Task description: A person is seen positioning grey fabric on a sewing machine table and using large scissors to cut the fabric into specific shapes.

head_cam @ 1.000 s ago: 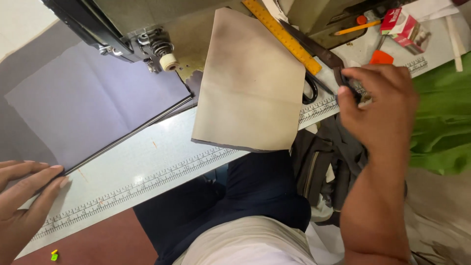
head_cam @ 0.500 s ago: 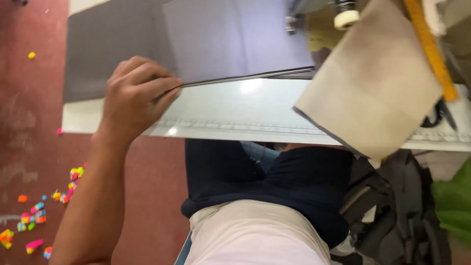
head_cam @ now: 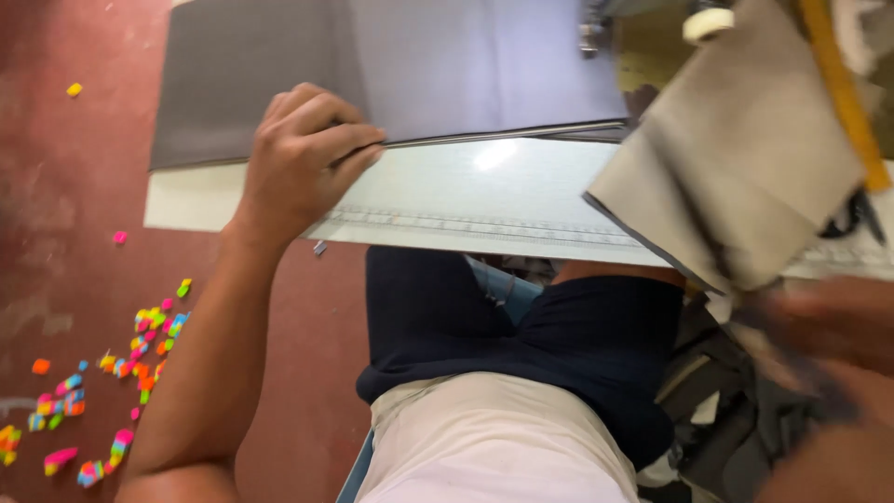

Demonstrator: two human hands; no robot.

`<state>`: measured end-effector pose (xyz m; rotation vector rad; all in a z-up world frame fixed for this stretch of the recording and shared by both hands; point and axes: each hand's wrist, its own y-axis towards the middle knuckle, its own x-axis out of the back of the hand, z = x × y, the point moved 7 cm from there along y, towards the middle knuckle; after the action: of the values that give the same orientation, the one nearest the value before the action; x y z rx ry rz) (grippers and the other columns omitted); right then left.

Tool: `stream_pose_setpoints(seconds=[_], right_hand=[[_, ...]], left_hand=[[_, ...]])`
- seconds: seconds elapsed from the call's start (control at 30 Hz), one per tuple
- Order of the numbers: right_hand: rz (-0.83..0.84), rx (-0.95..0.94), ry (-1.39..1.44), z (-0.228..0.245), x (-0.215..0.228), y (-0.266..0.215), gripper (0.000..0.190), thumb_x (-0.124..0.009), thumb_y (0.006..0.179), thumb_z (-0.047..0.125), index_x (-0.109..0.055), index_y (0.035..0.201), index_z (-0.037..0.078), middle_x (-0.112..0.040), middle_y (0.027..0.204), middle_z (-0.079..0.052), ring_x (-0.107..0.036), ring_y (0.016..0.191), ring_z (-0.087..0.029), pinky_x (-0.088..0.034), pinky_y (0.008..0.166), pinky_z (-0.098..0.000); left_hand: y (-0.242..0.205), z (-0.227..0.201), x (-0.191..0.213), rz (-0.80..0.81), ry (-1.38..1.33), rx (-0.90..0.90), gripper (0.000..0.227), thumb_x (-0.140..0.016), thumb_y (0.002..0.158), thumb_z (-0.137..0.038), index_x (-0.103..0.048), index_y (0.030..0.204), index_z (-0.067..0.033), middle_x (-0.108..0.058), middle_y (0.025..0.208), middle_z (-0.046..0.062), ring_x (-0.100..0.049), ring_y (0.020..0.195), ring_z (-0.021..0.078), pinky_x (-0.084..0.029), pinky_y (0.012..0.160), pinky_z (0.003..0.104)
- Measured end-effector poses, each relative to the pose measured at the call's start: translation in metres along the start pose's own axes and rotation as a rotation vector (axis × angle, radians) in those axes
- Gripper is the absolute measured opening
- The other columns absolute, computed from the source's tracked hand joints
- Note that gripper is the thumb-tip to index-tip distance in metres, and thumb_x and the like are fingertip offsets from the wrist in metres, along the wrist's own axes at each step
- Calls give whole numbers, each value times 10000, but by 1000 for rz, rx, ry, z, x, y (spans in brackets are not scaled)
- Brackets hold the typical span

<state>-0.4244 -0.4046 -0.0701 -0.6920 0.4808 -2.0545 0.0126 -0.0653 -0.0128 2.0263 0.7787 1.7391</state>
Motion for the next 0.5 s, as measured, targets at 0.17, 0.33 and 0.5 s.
stream_pose_setpoints(seconds=[0.17, 0.33, 0.5], right_hand=[[442, 697, 244, 208, -212, -13, 397, -753, 807, -71, -691, 1197, -29, -744, 1055, -129, -722, 960, -176, -641, 836, -271], [649, 735, 337, 270, -315, -6, 249, -740, 899, 16, -720, 1147, 16, -630, 754, -5, -485, 644, -39, -405, 596, -223], [646, 805, 201, 296, -372, 3, 357, -683, 825, 238, -764, 1142, 94, -449, 549, 160, -495, 742, -28, -307, 761, -191]], left_hand=[[-2, -2, -3, -30, -10, 45, 68, -855, 1013, -58, -814, 959, -66, -674, 953, 52, -590, 927, 266, -440, 878, 402], [-1, -3, 2, -109, 19, 47, 116, -875, 962, -29, -825, 884, -99, -682, 886, 31, -618, 873, 242, -452, 843, 367], [2, -4, 0, -18, -190, 166, 160, -641, 982, -106, -783, 948, -42, -666, 925, 95, -539, 944, 251, -435, 906, 367]])
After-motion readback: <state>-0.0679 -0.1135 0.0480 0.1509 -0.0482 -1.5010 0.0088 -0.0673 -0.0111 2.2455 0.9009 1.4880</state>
